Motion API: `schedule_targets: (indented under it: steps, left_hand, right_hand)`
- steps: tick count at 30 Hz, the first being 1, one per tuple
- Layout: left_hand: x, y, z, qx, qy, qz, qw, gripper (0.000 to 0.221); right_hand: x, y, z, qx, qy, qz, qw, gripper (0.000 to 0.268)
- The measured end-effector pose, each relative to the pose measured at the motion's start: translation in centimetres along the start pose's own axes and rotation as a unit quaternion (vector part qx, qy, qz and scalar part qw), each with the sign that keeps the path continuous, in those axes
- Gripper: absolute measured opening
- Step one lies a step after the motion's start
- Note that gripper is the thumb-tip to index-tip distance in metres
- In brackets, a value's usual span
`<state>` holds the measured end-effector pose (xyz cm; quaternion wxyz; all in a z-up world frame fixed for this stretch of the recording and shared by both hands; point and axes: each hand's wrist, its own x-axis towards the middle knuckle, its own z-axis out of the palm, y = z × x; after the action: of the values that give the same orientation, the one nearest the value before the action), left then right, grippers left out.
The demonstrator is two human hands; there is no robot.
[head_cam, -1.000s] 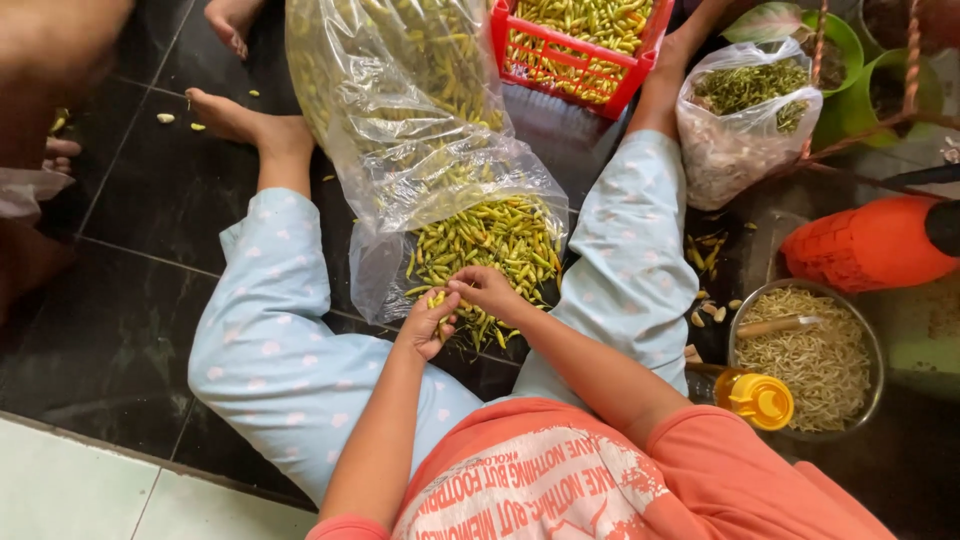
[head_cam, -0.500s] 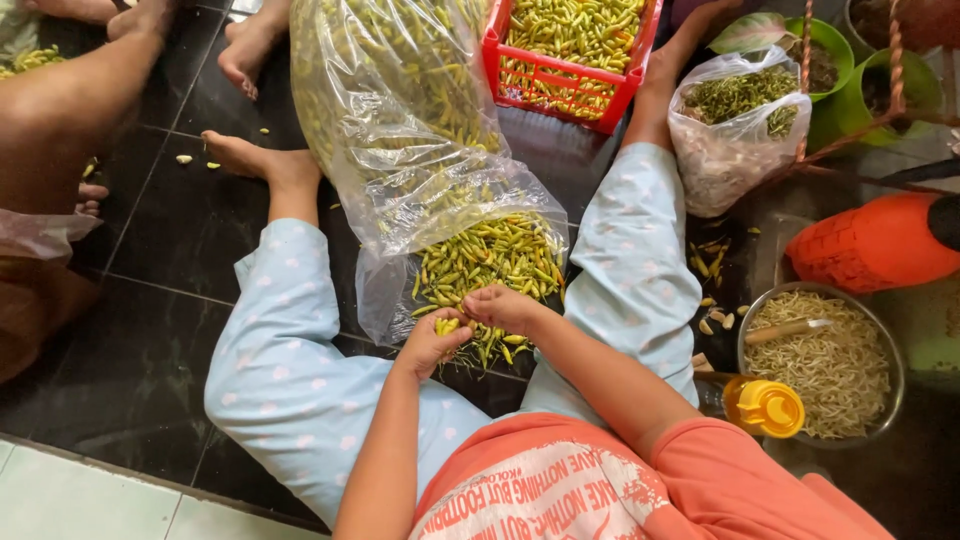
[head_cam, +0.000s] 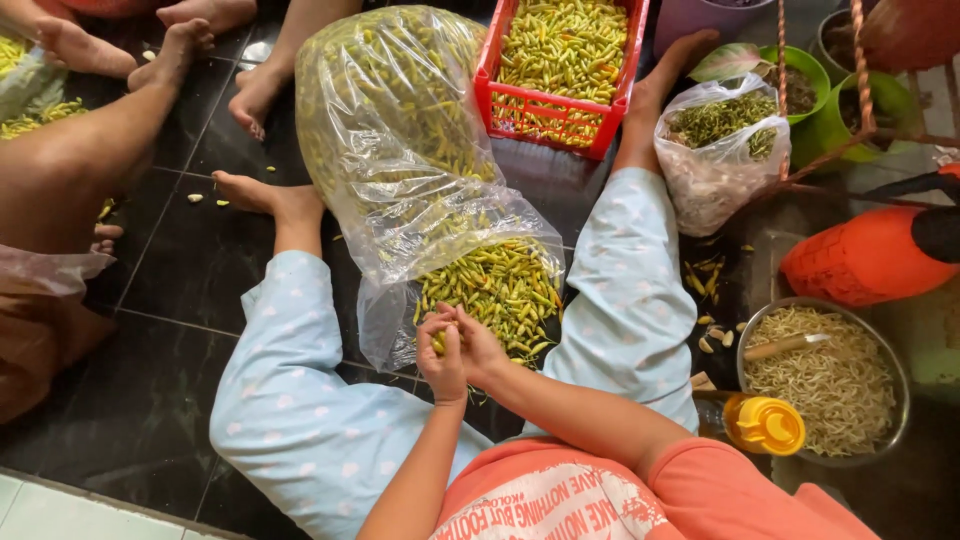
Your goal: Sorting through harvested produce to remove weeds, stems, or debris by hand while sitting on the floor.
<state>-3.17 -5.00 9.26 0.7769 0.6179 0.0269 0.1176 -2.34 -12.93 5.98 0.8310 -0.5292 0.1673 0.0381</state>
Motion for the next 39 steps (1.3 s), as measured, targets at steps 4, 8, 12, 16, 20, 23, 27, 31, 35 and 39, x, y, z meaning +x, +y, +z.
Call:
schedule_targets:
  steps: [4, 8, 12, 16, 20, 23, 27, 31, 35, 39]
  left_hand:
    - [-0.9, 2.9, 0.2, 0.164, -0.078, 0.181, 0.967, 0.014]
    - [-1.6, 2.5, 0.1, 0.253, -0.132, 0.272, 0.919, 0.03]
    - [-1.8, 1.2, -0.3, 0.275, -0.167, 0.297, 0.899, 0.032]
    - [-2.3, 0.3, -0.2, 0.317, -0.174, 0.308, 0.88, 0.024]
    - [-2.0, -0.2, -0.4, 0.37, -0.202, 0.321, 0.848, 0.042]
    - [-2.5, 2.3, 0.4, 0.322, -0.238, 0.274, 0.874, 0.071]
    - [-2.2, 1.2, -0.1, 0.322, -0.249, 0.264, 0.874, 0.069]
    - [-1.5, 2.5, -1.0, 0.327, -0.206, 0.237, 0.891, 0.048]
    - [-0.8, 1.0, -2.3, 0.344, -0.165, 0.174, 0.908, 0.043]
    - [-0.1, 1.2, -2.7, 0.338, -0.149, 0.185, 0.911, 0.034]
  right_hand:
    - [0.2, 1.3, -0.5, 0.077, 0.026, 0.045, 0.996, 0.03]
    - [0.5, 2.3, -1.5, 0.148, 0.052, 0.091, 0.983, 0.028]
    - [0.1, 3.6, -2.7, 0.19, 0.07, 0.122, 0.972, 0.027]
    - [0.8, 4.0, -4.1, 0.255, 0.096, 0.169, 0.947, 0.026]
    - [1.9, 4.3, -5.0, 0.322, 0.121, 0.213, 0.915, 0.025]
    - [2.0, 5.0, -5.9, 0.364, 0.139, 0.238, 0.89, 0.025]
    - [3.3, 4.9, -7.0, 0.404, 0.155, 0.264, 0.862, 0.025]
    - [7.0, -0.6, -9.4, 0.46, 0.182, 0.267, 0.827, 0.021]
    - [11.6, -20.5, -7.3, 0.499, 0.184, 0.093, 0.842, 0.016]
    - [16.9, -34.6, -10.5, 0.467, 0.155, -0.05, 0.869, 0.104]
